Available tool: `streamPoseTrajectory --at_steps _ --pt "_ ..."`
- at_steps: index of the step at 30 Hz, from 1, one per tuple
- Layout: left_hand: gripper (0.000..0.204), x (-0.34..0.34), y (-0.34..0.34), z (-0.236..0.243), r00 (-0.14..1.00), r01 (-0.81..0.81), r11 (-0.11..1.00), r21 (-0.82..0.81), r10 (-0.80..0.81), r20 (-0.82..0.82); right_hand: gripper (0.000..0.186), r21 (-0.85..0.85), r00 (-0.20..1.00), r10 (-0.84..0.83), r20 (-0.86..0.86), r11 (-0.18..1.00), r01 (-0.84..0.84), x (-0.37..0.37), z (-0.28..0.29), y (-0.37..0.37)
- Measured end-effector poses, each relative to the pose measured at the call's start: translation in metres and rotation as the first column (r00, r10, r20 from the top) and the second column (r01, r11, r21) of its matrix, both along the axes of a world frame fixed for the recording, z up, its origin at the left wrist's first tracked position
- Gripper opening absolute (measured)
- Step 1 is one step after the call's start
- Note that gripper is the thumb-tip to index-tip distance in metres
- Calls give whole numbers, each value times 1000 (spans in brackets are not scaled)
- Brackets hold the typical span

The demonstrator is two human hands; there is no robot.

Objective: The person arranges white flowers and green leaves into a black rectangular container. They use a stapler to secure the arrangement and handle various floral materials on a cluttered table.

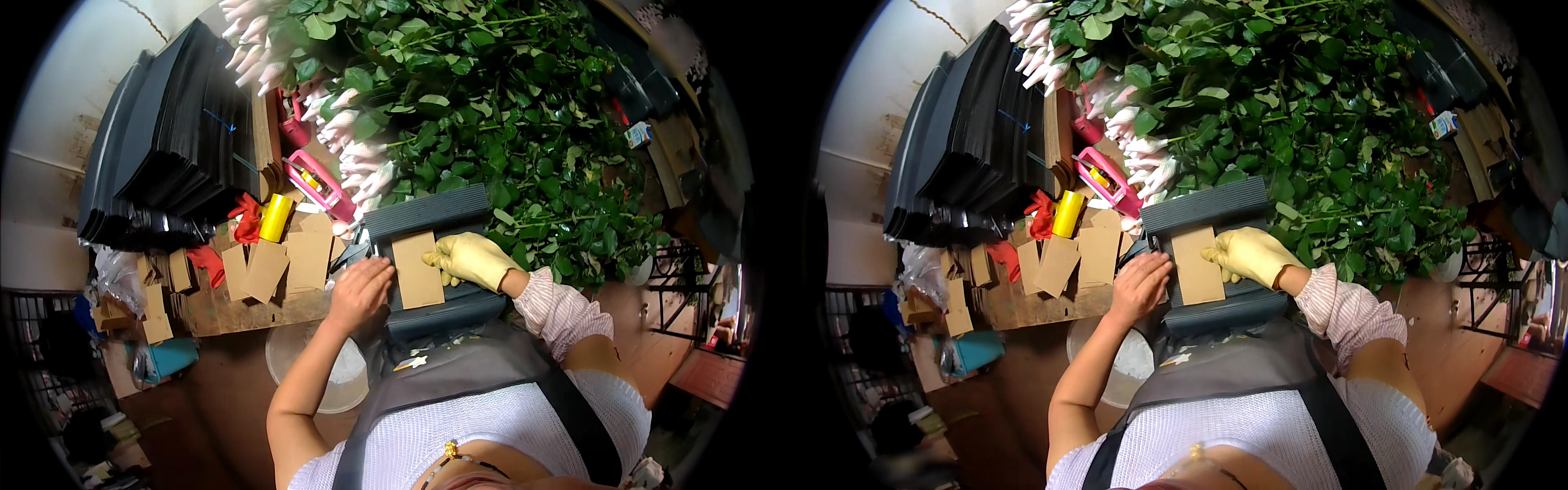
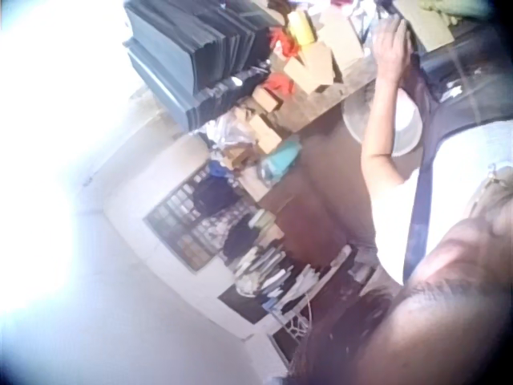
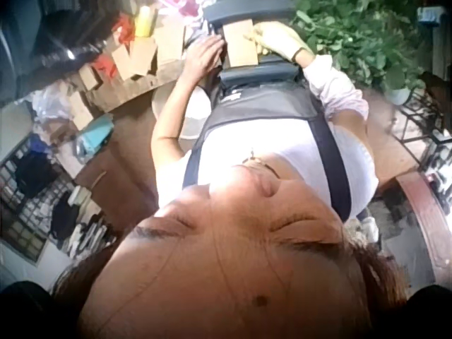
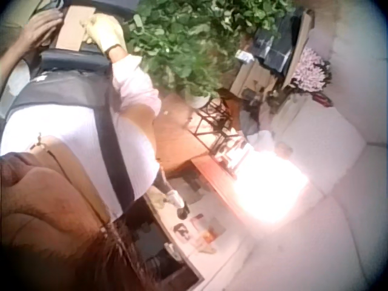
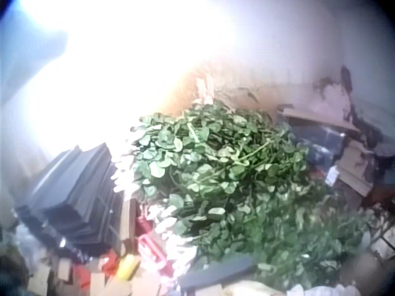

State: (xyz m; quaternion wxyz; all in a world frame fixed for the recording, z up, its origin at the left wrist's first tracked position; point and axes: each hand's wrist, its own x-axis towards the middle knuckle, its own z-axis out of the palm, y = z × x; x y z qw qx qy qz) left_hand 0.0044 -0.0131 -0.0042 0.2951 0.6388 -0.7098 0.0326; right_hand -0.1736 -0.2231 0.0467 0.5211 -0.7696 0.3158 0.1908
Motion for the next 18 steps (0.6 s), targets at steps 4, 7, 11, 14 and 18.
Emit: streamPoseTrajectory --at_steps 4,7,11,14,18 --pt "18 -29 -23 27 993 115 983 144 -108 -53 47 -139 995 86 -47 986 -92 0 19 0" --pt "15 -32 -24 21 989 91 968 235 -60 -135 46 -243 953 286 -100 922 -302 -1 47 -10" --pt "15 -37 -21 28 992 41 957 286 -6 -124 33 -581 871 193 451 804 123 -5 63 -48" --pt "15 -38 -23 29 991 58 951 303 -17 -136 17 -829 819 203 536 309 466 21 8 -135" --pt "18 -39 -22 30 996 44 943 330 -14 -91 13 -988 993 57 100 125 92 27 -17 -196"
